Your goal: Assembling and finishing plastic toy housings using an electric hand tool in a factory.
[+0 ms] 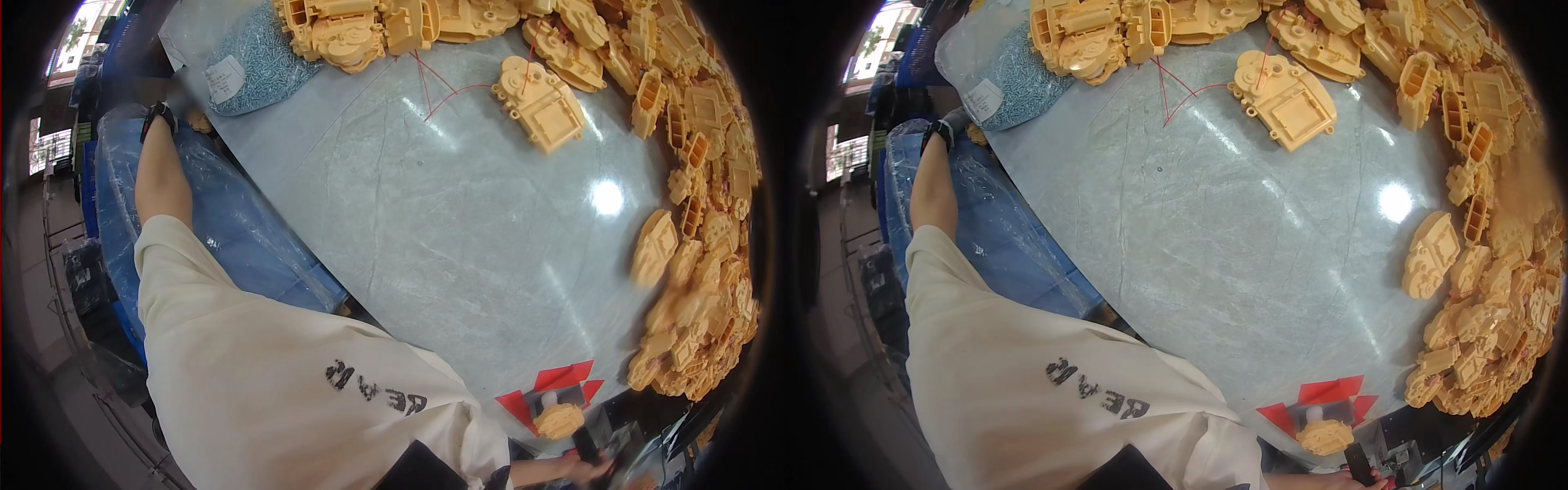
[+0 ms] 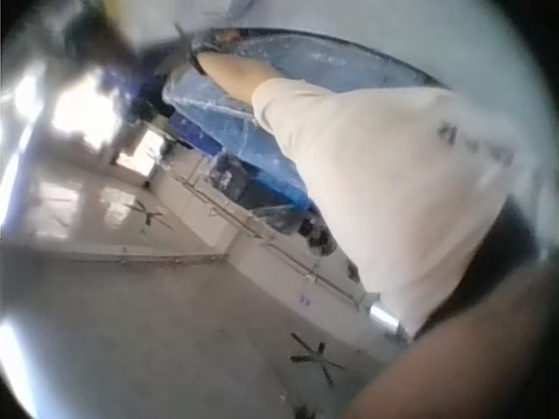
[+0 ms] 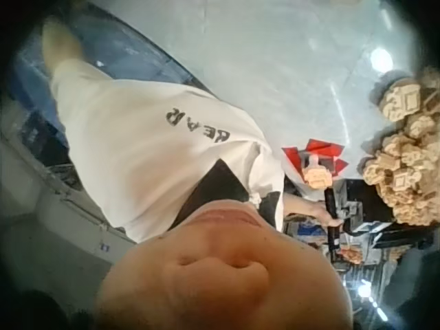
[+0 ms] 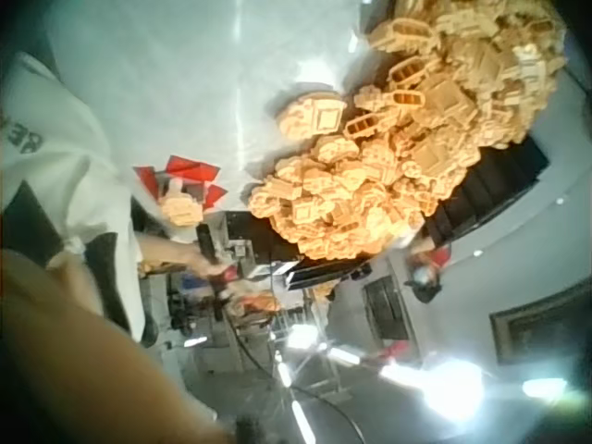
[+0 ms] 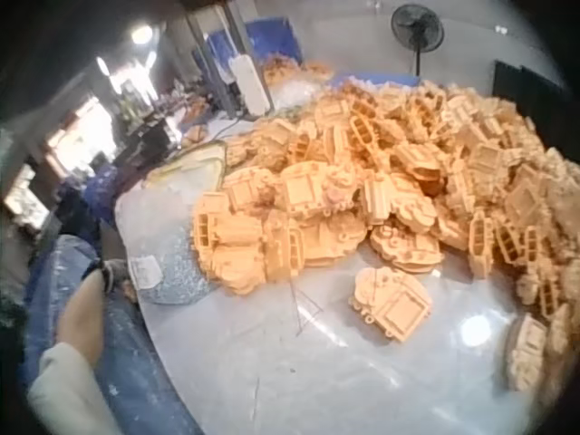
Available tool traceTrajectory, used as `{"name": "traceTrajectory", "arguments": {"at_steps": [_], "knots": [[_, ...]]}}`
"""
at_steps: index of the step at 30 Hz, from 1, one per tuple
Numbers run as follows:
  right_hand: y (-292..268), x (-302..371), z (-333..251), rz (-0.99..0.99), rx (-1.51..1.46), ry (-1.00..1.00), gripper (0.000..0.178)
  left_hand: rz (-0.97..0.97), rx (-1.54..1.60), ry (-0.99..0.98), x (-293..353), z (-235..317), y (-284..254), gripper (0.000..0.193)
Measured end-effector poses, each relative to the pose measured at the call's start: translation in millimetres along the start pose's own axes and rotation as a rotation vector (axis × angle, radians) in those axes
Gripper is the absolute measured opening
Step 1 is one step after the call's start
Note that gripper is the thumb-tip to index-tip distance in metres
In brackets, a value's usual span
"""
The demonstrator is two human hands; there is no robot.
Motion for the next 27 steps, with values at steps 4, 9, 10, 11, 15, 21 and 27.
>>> {"name": "traceTrajectory", "arguments": {"at_steps": [4,9,10,11,15,21,27], "knots": [[-4,-6,9,-0.017,0.017,0.04,0.021,-0.018,0.052,-0.02,-6,6,-4,0.03],[5,3,-1,-0.047,0.047,-0.058,0.022,-0.048,0.159,-0.048,6,11,19,0.029],[2,1,-1,-0.051,0.12,-0.09,0.023,-0.052,0.173,-0.056,5,9,17,0.029],[0,-1,-2,-0.056,0.193,-0.122,0.023,-0.056,0.186,-0.064,4,7,14,0.029],[-9,-11,5,-0.061,0.215,-0.098,0.024,-0.076,0.247,-0.093,-1,3,13,0.028],[-24,-35,18,-0.072,0.225,-0.056,0.027,-0.091,0.363,-0.138,-2,-1,13,0.027],[-47,-58,31,-0.116,0.17,-0.063,0.029,-0.065,0.496,-0.142,0,-16,-15,0.027]]}}
Point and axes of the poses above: each hand's wrist, its own x-axis away from the middle knuckle, its own y-axis out of the palm, z = x × y, the point moved 4 cm from there along -x, towards the middle knuckle, and after that the axes turned 1 degree about y, right-handed, at the moved point
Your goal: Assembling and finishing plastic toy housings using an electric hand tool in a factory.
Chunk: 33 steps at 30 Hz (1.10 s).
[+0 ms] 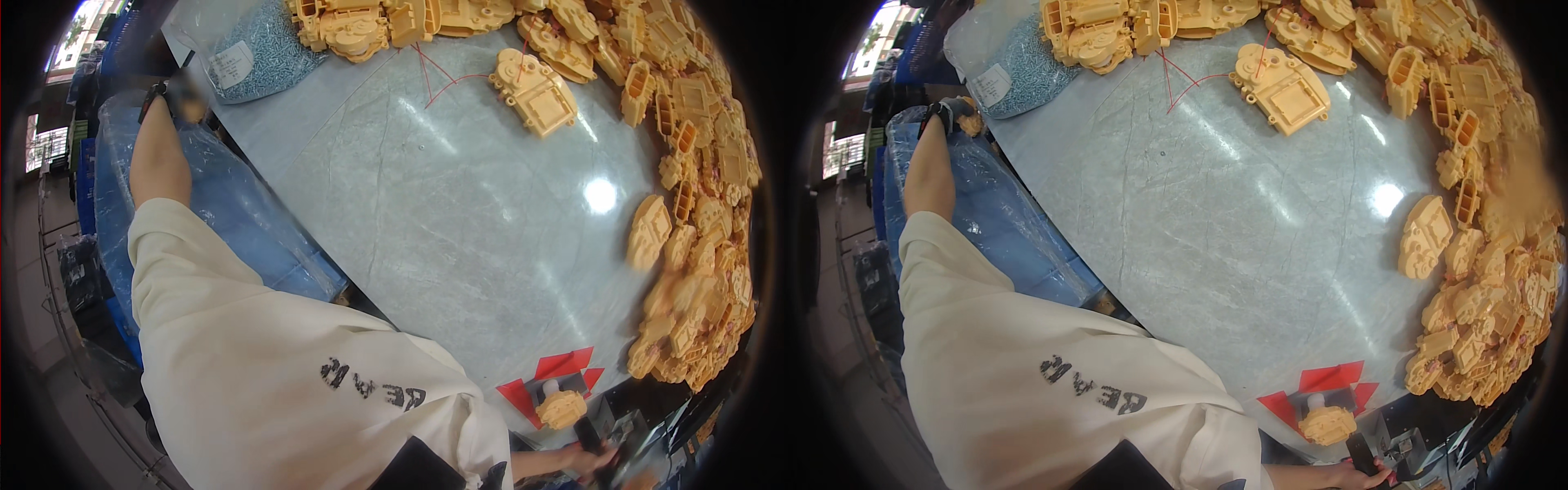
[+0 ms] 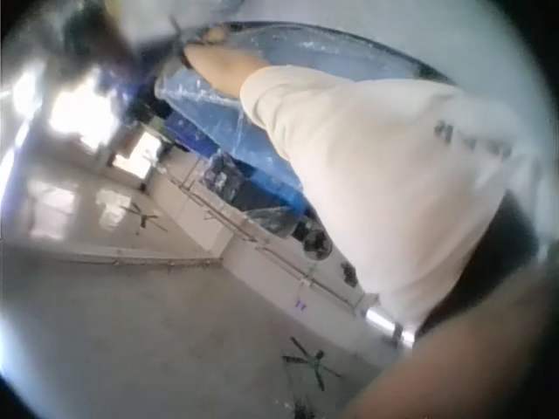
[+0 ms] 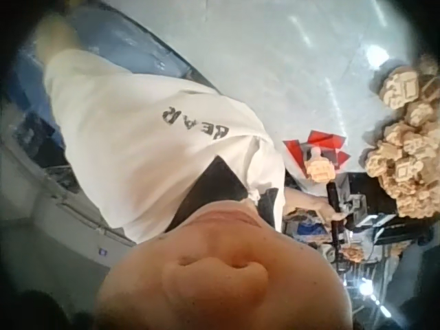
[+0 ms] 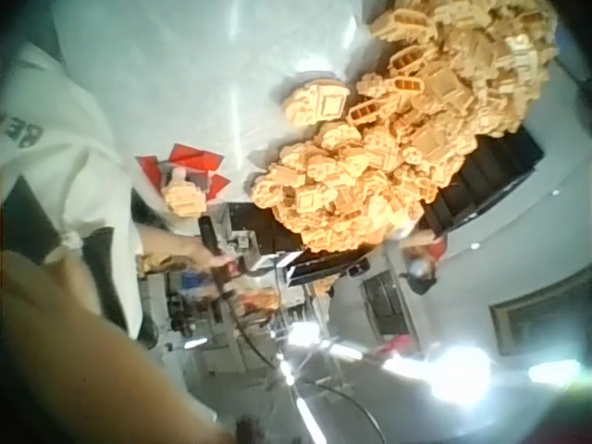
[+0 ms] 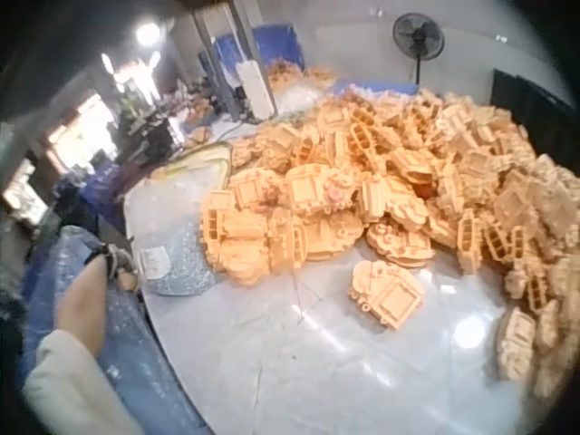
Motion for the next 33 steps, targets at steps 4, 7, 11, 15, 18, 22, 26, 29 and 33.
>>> {"name": "traceTrajectory", "arguments": {"at_steps": [4,7,11,15,18,22,26,29,33], "knots": [[16,21,-13,0.042,-0.104,-0.058,0.031,0.032,0.095,0.017,-27,-27,-94,0.026],[15,22,-20,0.037,-0.143,-0.101,0.029,0.307,0.212,0.114,6,-14,-130,0.023],[22,31,-31,-0.088,-0.12,-0.147,0.029,0.332,0.184,0.455,162,56,-145,0.039],[20,34,-29,-0.12,-0.193,-0.102,0.029,0.355,-0.031,0.506,240,-28,-155,0.046],[15,31,-27,-0.139,-0.247,-0.095,0.03,0.282,-0.426,0.403,289,-101,-79,0.055],[20,33,-29,-0.175,-0.278,-0.055,0.031,0.032,0.429,0.168,308,-103,2,0.074],[15,36,-29,-0.139,-0.287,-0.086,0.033,-0.067,0.816,0.564,325,-33,94,0.052],[13,41,-27,-0.098,-0.353,-0.083,0.033,0.006,0.871,0.359,291,-34,90,0.029],[7,43,-33,-0.097,-0.35,-0.115,0.029,0.485,-0.211,1.213,358,-21,99,0.022]]}}
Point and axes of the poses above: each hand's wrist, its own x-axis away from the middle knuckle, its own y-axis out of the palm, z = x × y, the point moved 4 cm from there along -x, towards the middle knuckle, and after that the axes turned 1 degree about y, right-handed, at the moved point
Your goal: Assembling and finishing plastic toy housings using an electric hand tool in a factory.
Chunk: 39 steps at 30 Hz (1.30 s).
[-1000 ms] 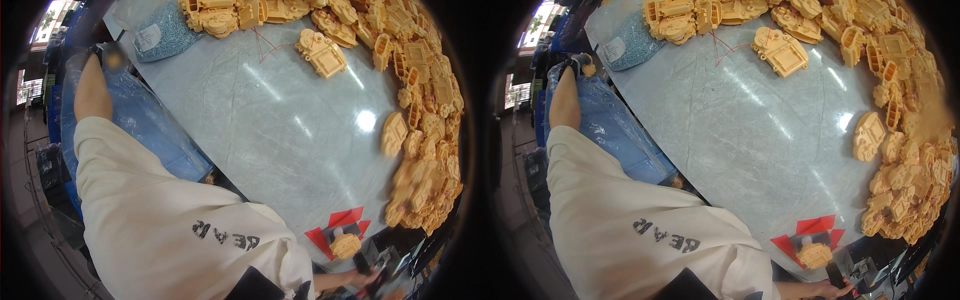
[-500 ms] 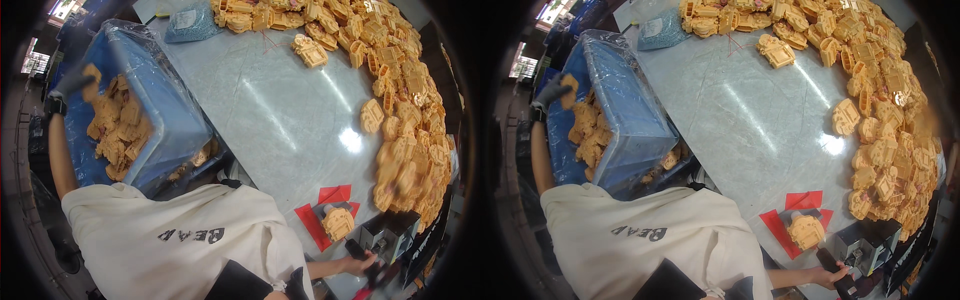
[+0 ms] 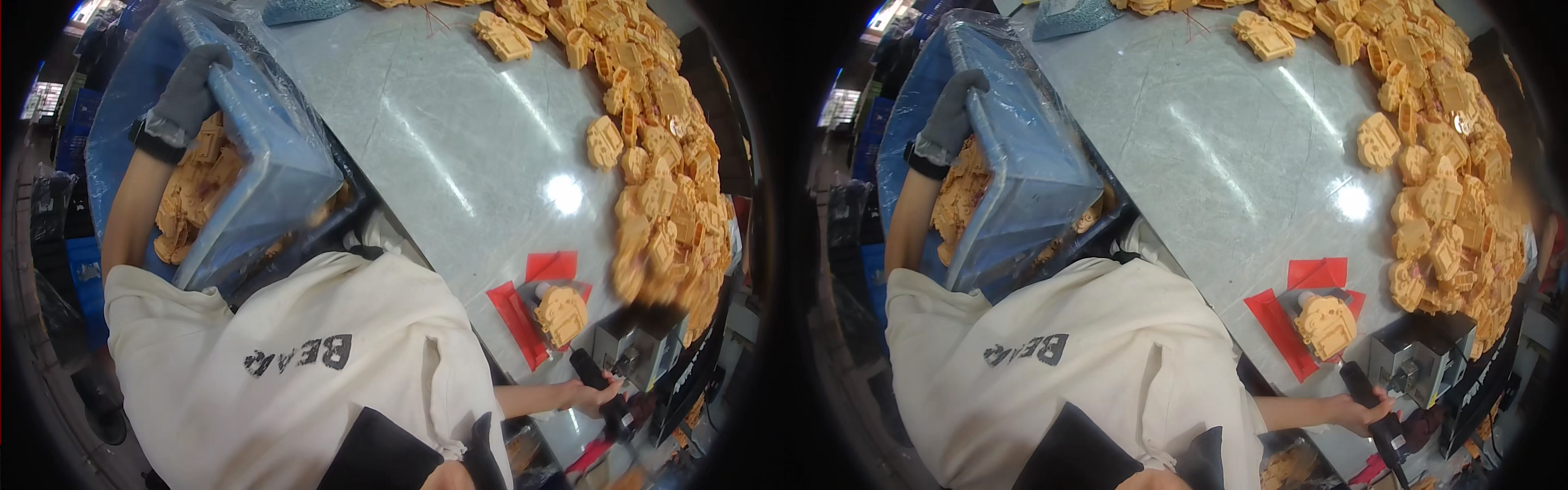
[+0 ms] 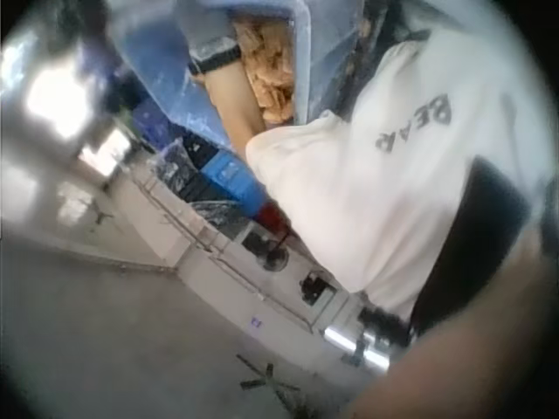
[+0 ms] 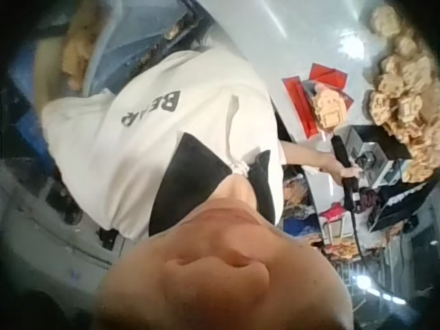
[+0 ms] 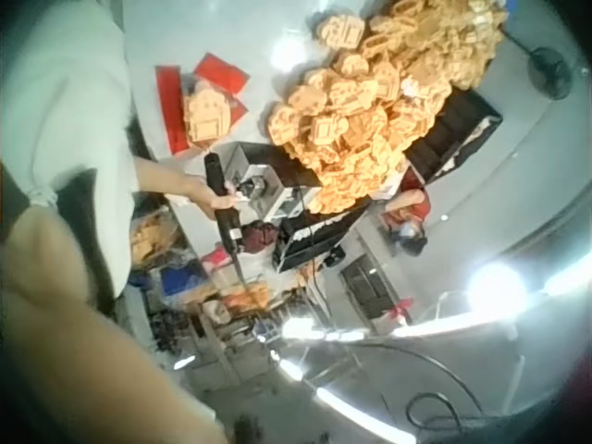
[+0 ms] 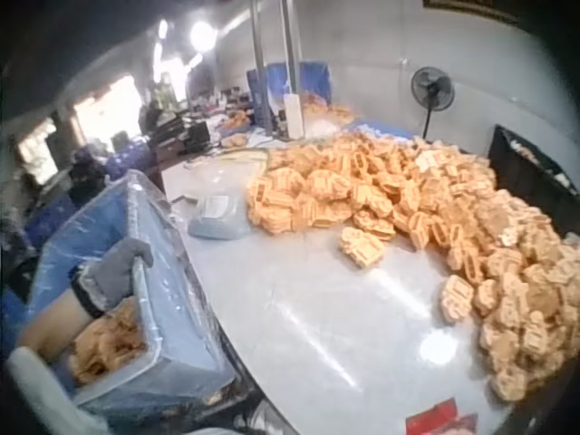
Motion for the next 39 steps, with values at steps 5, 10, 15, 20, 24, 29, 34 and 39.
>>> {"name": "traceTrajectory", "arguments": {"at_steps": [5,10,15,20,24,29,34,39], "knots": [[3,0,3,-0.024,-0.052,0.013,0.03,0.247,0.647,-0.807,13,34,2,0.012],[6,-7,9,-0.104,0.0,0.025,0.031,0.35,0.858,-0.87,7,36,20,0.009],[11,-10,10,-0.112,0.013,0.039,0.033,0.24,0.73,-0.906,-8,12,30,0.022],[19,-16,17,-0.162,-0.026,0.064,0.033,-0.033,0.761,-0.567,33,60,5,0.034],[20,-15,13,-0.216,0.018,0.042,0.034,0.177,0.472,-0.617,87,141,4,0.037],[28,-16,15,-0.281,0.044,0.077,0.035,0.354,0.09,-0.696,213,227,50,0.036],[29,-13,17,-0.362,-0.021,0.091,0.032,-0.416,0.04,-1.09,294,163,188,0.045],[28,-22,20,-0.448,-0.131,0.072,0.019,-0.102,0.432,-1.204,324,77,263,0.056]]}}
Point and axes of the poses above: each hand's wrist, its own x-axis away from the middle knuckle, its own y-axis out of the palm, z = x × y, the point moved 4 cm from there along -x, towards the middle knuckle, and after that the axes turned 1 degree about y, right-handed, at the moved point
